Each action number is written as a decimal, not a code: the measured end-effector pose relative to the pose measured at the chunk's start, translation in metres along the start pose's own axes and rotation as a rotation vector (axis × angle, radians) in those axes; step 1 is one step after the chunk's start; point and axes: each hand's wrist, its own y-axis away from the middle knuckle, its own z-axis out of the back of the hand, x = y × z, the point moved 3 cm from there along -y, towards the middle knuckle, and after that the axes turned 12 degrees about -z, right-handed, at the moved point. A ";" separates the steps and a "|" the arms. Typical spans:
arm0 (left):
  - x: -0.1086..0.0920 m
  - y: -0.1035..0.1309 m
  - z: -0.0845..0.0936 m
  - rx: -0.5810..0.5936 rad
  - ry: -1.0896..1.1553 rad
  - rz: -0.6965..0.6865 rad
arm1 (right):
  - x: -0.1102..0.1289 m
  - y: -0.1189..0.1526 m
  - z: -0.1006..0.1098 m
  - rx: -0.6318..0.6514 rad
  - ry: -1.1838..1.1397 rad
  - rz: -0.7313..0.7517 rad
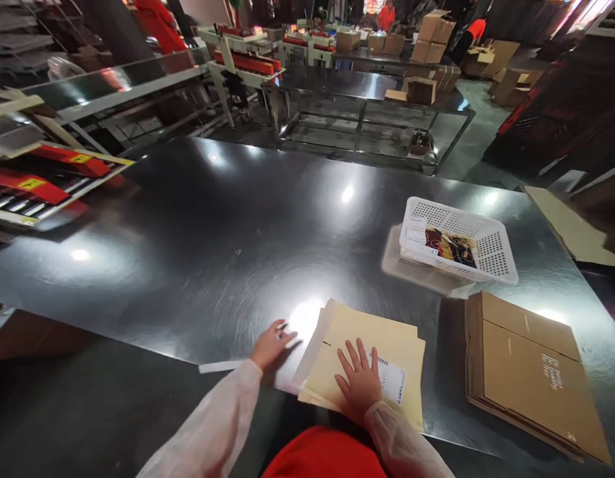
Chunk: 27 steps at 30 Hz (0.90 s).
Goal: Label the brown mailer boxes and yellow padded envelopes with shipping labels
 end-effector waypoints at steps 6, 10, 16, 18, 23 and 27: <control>-0.046 0.025 -0.113 0.235 -0.256 -0.235 | -0.001 0.000 -0.006 0.066 0.004 0.007; -0.073 -0.002 -0.123 0.219 -0.433 -0.281 | -0.003 0.001 -0.010 0.141 0.004 0.006; -0.116 -0.096 -0.149 0.126 -0.510 -0.348 | 0.000 0.001 -0.011 0.147 -0.008 -0.018; -0.112 -0.103 -0.157 0.114 -0.490 -0.350 | 0.001 -0.001 -0.007 0.181 -0.032 -0.051; -0.045 -0.032 -0.147 0.152 -0.430 -0.256 | 0.009 -0.006 0.000 0.270 -0.104 -0.128; 0.028 0.077 -0.126 0.243 -0.349 -0.107 | 0.011 -0.014 0.012 0.291 -0.138 -0.113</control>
